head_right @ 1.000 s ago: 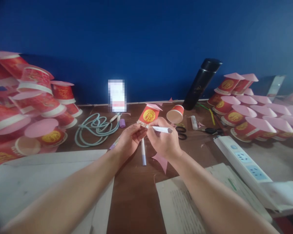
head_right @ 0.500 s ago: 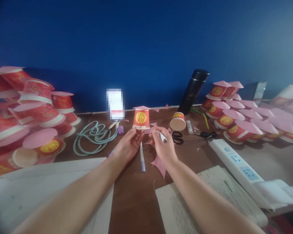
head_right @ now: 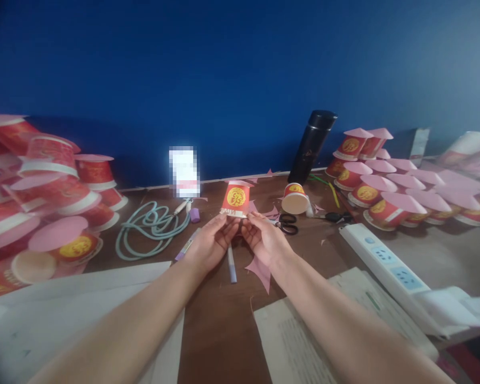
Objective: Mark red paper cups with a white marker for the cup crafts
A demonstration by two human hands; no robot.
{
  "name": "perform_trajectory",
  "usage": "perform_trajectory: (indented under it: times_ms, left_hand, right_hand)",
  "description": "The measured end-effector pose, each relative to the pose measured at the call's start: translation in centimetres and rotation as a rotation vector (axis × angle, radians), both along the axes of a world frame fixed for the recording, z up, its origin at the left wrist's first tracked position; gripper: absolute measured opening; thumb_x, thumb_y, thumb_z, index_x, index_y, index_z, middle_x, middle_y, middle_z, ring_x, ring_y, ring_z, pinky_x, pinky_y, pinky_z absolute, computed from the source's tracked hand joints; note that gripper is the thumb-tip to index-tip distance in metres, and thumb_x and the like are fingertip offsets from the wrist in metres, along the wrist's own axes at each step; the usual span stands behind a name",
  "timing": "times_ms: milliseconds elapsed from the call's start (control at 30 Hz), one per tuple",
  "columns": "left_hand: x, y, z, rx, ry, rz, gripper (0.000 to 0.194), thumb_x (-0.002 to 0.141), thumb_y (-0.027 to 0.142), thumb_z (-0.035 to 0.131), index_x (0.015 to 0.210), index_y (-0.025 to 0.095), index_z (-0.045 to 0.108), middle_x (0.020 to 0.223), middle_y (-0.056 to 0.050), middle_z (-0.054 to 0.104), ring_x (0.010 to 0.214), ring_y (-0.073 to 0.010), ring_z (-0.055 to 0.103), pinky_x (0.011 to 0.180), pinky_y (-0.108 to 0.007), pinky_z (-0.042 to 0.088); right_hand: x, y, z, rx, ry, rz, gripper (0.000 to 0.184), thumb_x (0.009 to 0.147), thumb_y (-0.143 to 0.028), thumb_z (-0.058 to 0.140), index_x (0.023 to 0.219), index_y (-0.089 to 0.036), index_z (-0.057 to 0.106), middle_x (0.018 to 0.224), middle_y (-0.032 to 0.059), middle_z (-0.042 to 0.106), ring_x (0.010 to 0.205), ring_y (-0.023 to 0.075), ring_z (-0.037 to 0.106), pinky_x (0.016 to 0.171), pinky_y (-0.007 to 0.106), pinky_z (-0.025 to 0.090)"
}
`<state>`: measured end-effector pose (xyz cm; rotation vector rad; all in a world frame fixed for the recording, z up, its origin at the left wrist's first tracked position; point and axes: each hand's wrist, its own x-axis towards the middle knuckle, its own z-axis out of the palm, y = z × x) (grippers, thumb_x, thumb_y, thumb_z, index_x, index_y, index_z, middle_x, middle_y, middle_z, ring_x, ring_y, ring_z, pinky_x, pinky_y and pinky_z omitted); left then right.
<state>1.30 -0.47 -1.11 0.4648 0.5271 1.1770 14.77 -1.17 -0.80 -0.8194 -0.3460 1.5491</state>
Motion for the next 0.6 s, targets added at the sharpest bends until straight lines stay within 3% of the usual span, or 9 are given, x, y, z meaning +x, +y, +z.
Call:
perform_trajectory:
  times_ms: [200,367,500,600]
  left_hand:
    - [0.3,-0.3,0.1,0.029,0.074,-0.021,0.016,0.072,0.022,0.071,0.084,0.012,0.066,0.084,-0.005,0.069,0.081,-0.0101,0.065,0.082,-0.022,0.05]
    - [0.4,-0.1,0.1,0.02,0.103,0.039,0.015,0.071,0.021,0.073,0.082,0.013,0.067,0.082,-0.004,0.069,0.081,-0.0103,0.065,0.08,-0.022,0.049]
    - [0.4,-0.1,0.3,0.012,0.122,0.063,0.017,0.069,0.021,0.073,0.082,0.012,0.067,0.082,-0.004,0.068,0.079,-0.0107,0.065,0.078,-0.023,0.049]
    - [0.3,-0.2,0.4,0.013,0.125,0.057,0.016,0.069,0.021,0.074,0.08,0.011,0.067,0.081,-0.004,0.068,0.079,-0.0109,0.065,0.079,-0.023,0.048]
  right_hand:
    - [-0.5,-0.2,0.0,0.018,-0.077,-0.017,0.024,0.065,-0.011,0.072,0.082,-0.019,0.058,0.068,-0.0037,0.065,0.06,0.0076,0.063,0.06,0.019,0.056]
    - [-0.2,-0.3,-0.1,0.047,-0.581,-0.164,0.021,0.075,-0.032,0.066,0.092,-0.023,0.059,0.062,-0.0052,0.061,0.047,0.0089,0.055,0.043,0.02,0.046]
    - [0.0,-1.2,0.8,0.321,-1.055,-0.338,0.03,0.086,-0.04,0.05,0.11,-0.026,0.06,0.072,-0.0023,0.062,0.054,0.0107,0.055,0.051,0.025,0.047]
    - [-0.2,-2.2,1.7,0.579,-1.377,-0.447,0.029,0.09,-0.033,0.046,0.116,-0.028,0.058,0.104,0.0038,0.065,0.085,0.0162,0.06,0.078,0.035,0.049]
